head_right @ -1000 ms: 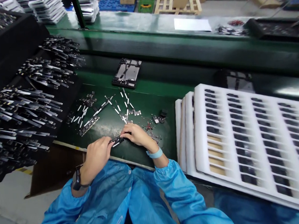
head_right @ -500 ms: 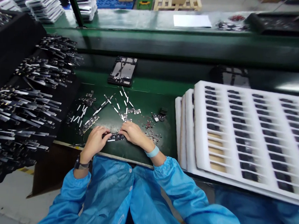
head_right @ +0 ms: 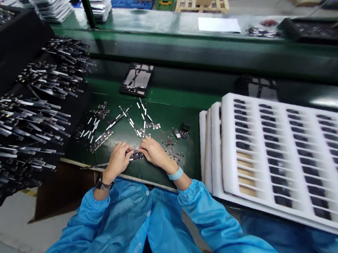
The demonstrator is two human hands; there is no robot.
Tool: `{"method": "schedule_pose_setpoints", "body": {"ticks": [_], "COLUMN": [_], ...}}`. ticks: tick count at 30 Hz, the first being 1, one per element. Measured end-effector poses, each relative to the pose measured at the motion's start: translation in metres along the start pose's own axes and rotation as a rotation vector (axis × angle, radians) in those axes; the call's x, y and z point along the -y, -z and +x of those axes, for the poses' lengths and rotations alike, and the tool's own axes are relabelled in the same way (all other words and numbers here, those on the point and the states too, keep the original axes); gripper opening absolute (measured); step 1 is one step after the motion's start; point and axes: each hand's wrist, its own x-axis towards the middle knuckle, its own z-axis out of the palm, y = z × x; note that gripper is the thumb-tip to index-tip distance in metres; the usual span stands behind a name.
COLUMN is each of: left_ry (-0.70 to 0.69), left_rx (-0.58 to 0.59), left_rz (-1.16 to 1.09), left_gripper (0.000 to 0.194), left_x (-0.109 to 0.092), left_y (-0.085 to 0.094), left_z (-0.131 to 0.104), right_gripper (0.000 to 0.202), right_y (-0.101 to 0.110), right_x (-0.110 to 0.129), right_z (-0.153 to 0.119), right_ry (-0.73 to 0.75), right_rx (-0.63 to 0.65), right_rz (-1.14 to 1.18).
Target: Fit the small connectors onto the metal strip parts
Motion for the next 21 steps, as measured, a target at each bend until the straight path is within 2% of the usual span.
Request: {"method": "schedule_pose_setpoints", "body": {"ticks": [5,13,21], "left_ry": [-0.054,-0.084,-0.114], "left_rx": [0.011,0.062,0.028], "left_rz": [-0.07,-0.075,-0.06], "left_gripper": [0.02,0.01,0.021], "left_x": [0.006,0.005,0.002], "left_y": [0.003,0.002,-0.003], "left_z": [0.006,0.009,0.015], "right_gripper": [0.026,0.024,0.028], "right_y": [0.0,-0.001,-0.005], "right_x": [0.0,-0.001,0.003], "right_z": [-0.001,0.0,0.002], "right_ry": [0.009,0.013,0.094], "right_rx": [-0.014,-0.002,-0.002], "right_rz": [0.016,-0.042,-0.133]}}
